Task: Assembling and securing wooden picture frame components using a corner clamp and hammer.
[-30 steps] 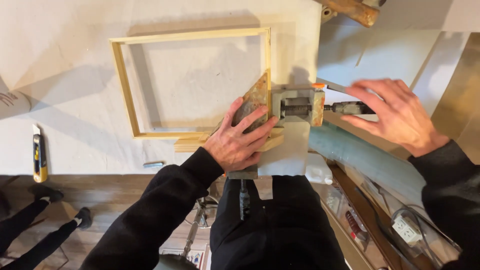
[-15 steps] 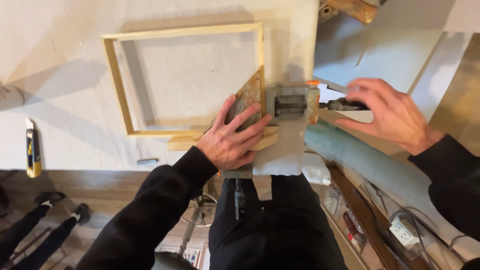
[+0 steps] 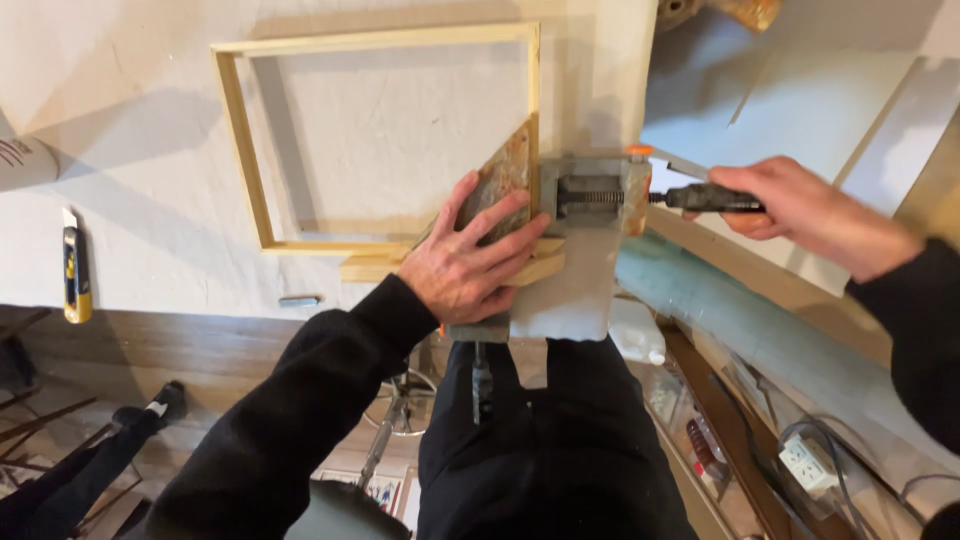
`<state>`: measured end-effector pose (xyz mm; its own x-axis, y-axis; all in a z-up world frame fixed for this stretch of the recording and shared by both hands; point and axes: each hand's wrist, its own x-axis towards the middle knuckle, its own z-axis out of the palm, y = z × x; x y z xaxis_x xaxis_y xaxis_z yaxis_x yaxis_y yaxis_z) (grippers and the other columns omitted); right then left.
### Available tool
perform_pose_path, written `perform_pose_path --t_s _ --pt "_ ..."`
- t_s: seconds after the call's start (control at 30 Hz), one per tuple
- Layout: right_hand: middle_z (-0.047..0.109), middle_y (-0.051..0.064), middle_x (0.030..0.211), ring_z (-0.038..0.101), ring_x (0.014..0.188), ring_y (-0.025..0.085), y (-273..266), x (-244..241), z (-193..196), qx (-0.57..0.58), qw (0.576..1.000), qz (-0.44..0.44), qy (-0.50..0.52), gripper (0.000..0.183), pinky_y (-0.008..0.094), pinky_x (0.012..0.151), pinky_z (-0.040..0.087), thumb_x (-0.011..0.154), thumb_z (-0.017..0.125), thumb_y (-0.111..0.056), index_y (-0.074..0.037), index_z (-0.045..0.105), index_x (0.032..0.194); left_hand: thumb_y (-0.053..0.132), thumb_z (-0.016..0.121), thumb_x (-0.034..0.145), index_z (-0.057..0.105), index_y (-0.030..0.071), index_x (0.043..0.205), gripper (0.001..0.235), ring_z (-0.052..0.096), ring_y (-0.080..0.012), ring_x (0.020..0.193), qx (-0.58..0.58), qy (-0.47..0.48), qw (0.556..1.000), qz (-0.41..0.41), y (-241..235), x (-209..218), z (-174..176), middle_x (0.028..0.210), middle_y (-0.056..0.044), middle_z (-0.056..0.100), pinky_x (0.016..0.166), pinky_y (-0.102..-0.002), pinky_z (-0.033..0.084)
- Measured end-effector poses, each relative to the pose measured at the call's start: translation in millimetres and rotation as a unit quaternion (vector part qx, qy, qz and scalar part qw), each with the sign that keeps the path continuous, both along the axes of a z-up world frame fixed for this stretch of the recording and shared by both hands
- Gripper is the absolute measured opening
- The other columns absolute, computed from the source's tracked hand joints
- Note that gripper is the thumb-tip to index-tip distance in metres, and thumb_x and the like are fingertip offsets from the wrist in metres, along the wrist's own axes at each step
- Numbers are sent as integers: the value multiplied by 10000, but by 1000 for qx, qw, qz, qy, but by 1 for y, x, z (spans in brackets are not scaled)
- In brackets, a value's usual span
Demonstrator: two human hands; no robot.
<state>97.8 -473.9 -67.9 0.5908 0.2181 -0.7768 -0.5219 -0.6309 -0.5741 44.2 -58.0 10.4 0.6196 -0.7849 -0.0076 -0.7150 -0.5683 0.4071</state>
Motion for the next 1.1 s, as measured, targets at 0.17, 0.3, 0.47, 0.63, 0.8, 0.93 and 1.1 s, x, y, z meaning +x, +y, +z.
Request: perform_pose_path --t_s 0.17,0.3,0.47,0.63,0.8,0.93,1.1 --pt "682 110 693 556 509 168 7 11 22 62 997 -19 49 481 285 449 416 1105 493 -413 1 736 1122 376 789 752 732 84 1242 573 359 -308 1500 -3 -6 1000 2 -2 0 -4 1540 -50 493 1217 -712 220" --pt "752 155 1092 687 724 202 6 -4 37 -86 791 339 -502 528 300 550 532 911 662 -472 -21 696 1185 345 778 770 737 97 1233 527 355 -303 1499 -2 -24 1000 3 1 4 -2 1545 -34 499 1223 -701 220" --pt "724 64 1131 704 871 213 0 -2 35 -44 781 329 -529 493 323 723 594 976 680 -349 -107 651 1405 357 766 802 740 81 1244 522 352 -304 1509 -2 -29 1000 -5 -1 2 -1 1548 -34 505 1236 -697 218" --pt "686 56 910 648 671 239 3 6 46 -63 826 344 -442 534 356 629 560 914 714 -353 -160 654 1408 354 765 788 743 84 1235 523 353 -307 1501 -6 -28 1000 -2 -2 2 -3 1541 -35 506 1222 -704 212" --pt "693 36 901 625 624 266 3 13 45 -36 855 330 -399 495 378 598 536 897 709 -355 -195 639 1361 343 761 825 741 79 1215 472 355 -297 1509 -10 -17 1000 -2 -2 0 -4 1553 -36 502 1233 -698 219" --pt "685 49 887 637 661 270 8 11 50 -35 842 347 -412 471 393 613 546 911 692 -336 -174 635 1350 342 751 825 743 83 1230 480 353 -293 1506 -3 -29 1000 6 -3 -1 -4 1546 -25 496 1233 -700 220" --pt "673 115 942 670 759 239 47 -4 68 -131 792 380 -459 413 378 677 580 977 615 -290 -57 638 1318 327 741 839 744 90 1224 452 351 -292 1512 -19 -41 999 1 -5 -2 1 1549 -30 501 1239 -697 221"
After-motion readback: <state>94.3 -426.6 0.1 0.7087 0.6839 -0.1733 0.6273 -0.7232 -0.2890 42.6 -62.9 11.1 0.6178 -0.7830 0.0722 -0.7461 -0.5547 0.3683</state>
